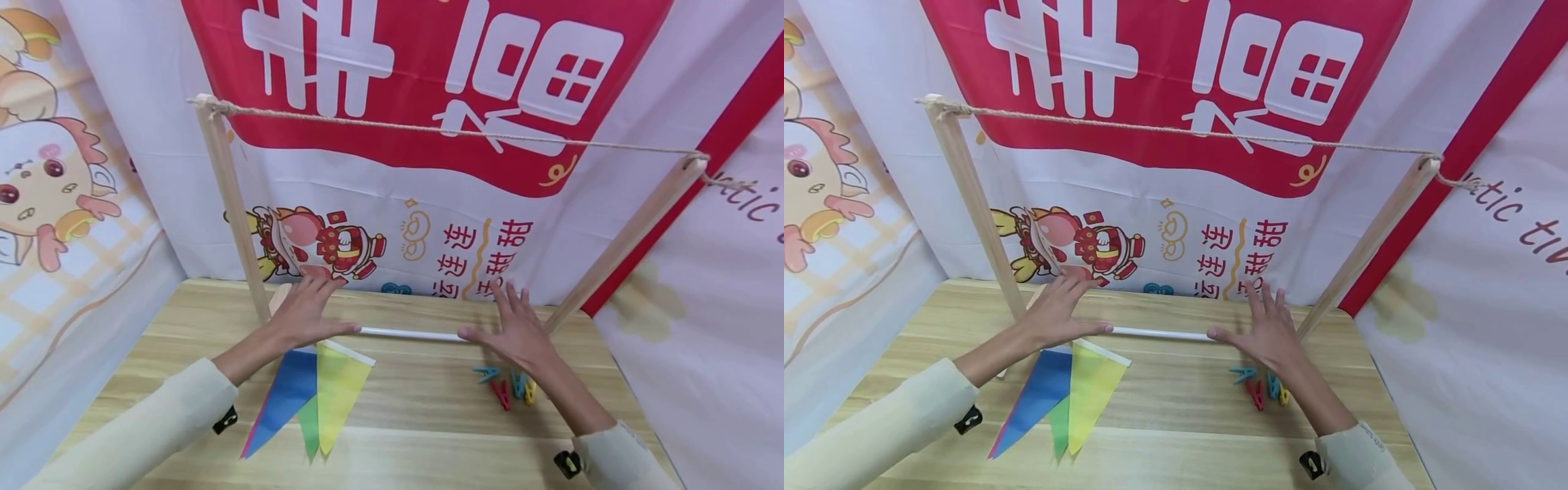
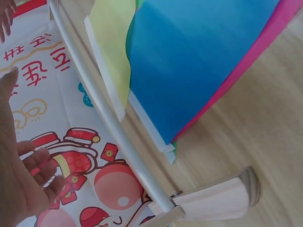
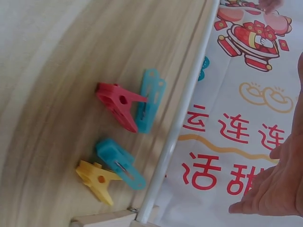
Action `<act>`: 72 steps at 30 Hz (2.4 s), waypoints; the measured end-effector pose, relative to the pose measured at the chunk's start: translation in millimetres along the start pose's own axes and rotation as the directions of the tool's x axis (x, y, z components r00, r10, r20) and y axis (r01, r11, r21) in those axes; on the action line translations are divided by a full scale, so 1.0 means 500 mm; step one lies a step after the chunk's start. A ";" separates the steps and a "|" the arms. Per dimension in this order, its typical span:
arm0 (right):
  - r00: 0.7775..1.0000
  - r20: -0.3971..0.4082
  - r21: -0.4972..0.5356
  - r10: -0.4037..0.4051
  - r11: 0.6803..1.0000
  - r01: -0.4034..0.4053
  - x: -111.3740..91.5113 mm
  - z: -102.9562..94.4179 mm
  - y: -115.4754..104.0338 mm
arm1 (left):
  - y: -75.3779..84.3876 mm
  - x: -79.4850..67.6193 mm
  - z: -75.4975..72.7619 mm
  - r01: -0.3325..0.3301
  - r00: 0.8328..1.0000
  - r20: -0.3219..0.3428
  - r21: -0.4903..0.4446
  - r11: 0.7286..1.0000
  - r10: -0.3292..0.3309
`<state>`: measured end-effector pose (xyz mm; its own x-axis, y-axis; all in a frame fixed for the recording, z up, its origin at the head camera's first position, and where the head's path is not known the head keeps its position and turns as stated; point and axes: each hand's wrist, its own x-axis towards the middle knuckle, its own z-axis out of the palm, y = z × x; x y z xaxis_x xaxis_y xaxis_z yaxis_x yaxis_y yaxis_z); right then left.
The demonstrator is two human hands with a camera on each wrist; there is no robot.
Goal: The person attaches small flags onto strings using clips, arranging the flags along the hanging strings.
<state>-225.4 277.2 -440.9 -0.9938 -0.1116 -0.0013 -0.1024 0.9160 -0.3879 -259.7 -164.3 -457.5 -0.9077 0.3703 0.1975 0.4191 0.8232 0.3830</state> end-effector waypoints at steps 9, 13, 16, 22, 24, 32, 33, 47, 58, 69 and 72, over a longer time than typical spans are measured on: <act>0.999 -0.016 0.028 -0.043 0.999 0.044 -0.019 0.022 0.005 | 0.000 -0.019 0.024 -0.019 0.998 0.059 -0.029 0.999 0.020; 0.999 0.010 0.049 -0.046 0.998 0.046 -0.024 0.026 0.007 | 0.000 -0.027 0.034 -0.032 0.996 0.087 -0.014 0.999 0.033; 0.997 0.030 0.068 -0.064 0.996 0.062 -0.028 0.026 0.012 | -0.001 -0.033 0.041 -0.059 0.994 0.095 0.015 0.998 0.057; 0.980 0.066 0.103 -0.189 0.978 0.182 -0.035 0.033 0.026 | -0.004 -0.038 0.055 -0.094 0.986 0.143 0.031 0.995 0.089; 0.972 0.091 0.118 -0.218 0.971 0.207 -0.038 0.037 0.031 | -0.004 -0.039 0.060 -0.091 0.982 0.170 0.037 0.995 0.084; 0.947 0.144 0.055 -0.286 0.958 0.281 -0.052 0.051 0.051 | -0.010 -0.042 0.066 -0.077 0.970 0.235 0.066 0.995 0.059; 0.945 0.146 0.042 -0.293 0.956 0.290 -0.052 0.053 0.053 | -0.011 -0.042 0.067 -0.081 0.970 0.236 0.065 0.995 0.063; 0.927 0.217 -0.038 -0.306 0.946 0.321 -0.045 0.078 0.063 | -0.013 -0.049 0.079 -0.178 0.960 0.230 0.071 0.981 0.158; 0.916 0.226 -0.045 -0.333 0.935 0.351 -0.041 0.084 0.061 | -0.024 -0.048 0.093 -0.236 0.955 0.201 0.073 0.969 0.217; 0.909 0.220 -0.083 -0.353 0.922 0.378 -0.038 0.086 0.063 | -0.030 -0.040 0.092 -0.220 0.956 0.202 0.016 0.975 0.212; 0.904 0.207 -0.094 -0.375 0.912 0.400 -0.037 0.089 0.064 | -0.027 -0.041 0.090 -0.198 0.959 0.206 0.006 0.980 0.193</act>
<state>-208.5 291.5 -494.5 -0.8505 -0.5239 -0.0470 -0.4945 0.8268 -0.2680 -247.5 -163.7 -507.4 -0.7944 0.6024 0.0775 0.5904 0.7360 0.3312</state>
